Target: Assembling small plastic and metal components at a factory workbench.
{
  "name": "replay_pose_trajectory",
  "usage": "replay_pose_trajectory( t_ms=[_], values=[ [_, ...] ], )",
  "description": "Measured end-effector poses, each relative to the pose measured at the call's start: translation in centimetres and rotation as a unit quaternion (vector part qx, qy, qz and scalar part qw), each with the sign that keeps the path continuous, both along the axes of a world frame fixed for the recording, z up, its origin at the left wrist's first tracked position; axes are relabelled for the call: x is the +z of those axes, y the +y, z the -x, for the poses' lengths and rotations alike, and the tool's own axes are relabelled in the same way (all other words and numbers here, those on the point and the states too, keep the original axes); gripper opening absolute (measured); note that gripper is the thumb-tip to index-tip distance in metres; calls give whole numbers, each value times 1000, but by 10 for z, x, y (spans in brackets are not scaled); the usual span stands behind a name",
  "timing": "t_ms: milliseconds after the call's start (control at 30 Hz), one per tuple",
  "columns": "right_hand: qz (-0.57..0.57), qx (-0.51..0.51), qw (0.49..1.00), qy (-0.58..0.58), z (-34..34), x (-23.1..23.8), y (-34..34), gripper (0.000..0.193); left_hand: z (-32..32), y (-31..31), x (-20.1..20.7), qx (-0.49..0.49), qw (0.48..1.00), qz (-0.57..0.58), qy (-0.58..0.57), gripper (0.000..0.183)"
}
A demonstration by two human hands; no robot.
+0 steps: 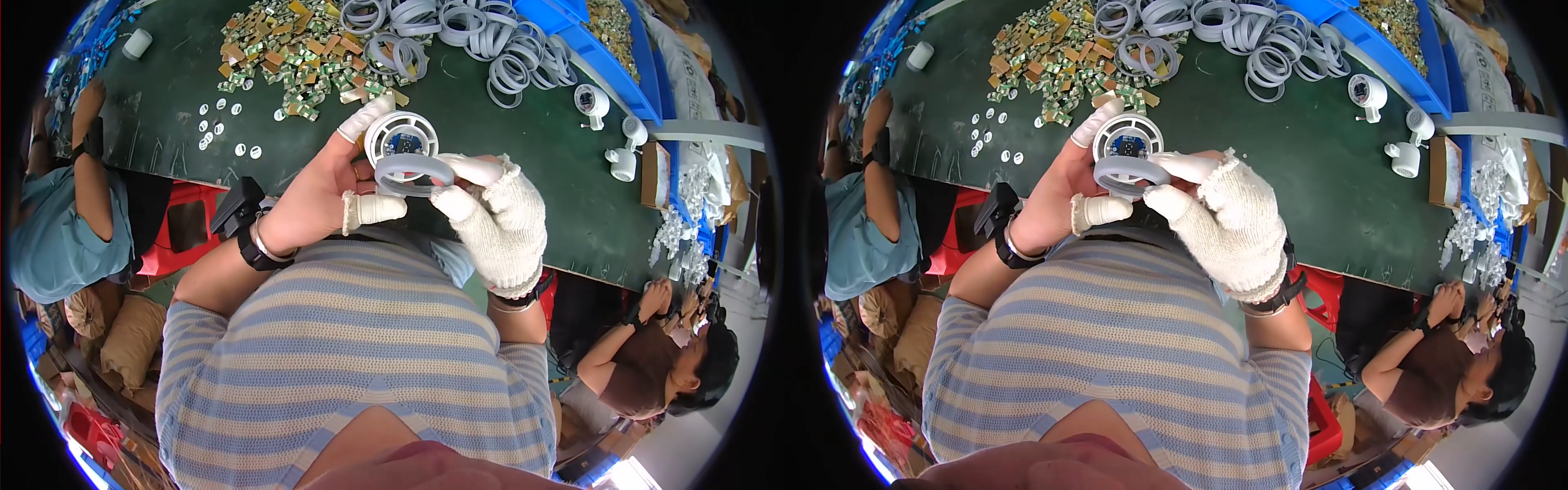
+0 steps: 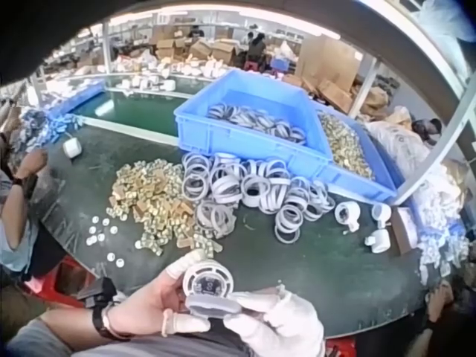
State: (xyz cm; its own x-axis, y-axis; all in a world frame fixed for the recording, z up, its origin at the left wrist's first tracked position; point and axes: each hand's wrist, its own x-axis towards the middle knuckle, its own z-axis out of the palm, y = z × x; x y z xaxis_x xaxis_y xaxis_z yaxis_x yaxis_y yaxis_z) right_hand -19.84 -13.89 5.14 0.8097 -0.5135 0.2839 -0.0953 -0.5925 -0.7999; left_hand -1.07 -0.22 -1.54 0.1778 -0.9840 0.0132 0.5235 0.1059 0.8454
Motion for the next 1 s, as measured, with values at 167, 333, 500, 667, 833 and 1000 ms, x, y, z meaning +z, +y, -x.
replay_pose_trajectory(
  t_ms=[167, 333, 500, 667, 833, 1000],
  values=[
    [11, 9, 1000, 2, -1, -1, -1, 31, -1, 2, 0, 0, 1000, 0, -22, 110],
    [-4, -32, 998, 56, -3, -1, 2, 36, 5, 4, -2, 6, 1000, -11, -17, 101],
    [-12, -12, 1000, 9, -11, -35, -5, 75, 17, -1, -10, -7, 984, 22, -175, 80],
    [153, 2, 988, -2, -20, -36, 1, 66, 13, -8, -5, -17, 942, 73, -327, 72],
    [129, -9, 991, -26, -24, -37, -6, 48, 20, -9, -11, -51, 966, 3, -252, 75],
    [-70, -80, 983, 148, -5, -33, -56, 61, -18, -16, 3, 80, 831, 8, -551, 66]
  ],
)
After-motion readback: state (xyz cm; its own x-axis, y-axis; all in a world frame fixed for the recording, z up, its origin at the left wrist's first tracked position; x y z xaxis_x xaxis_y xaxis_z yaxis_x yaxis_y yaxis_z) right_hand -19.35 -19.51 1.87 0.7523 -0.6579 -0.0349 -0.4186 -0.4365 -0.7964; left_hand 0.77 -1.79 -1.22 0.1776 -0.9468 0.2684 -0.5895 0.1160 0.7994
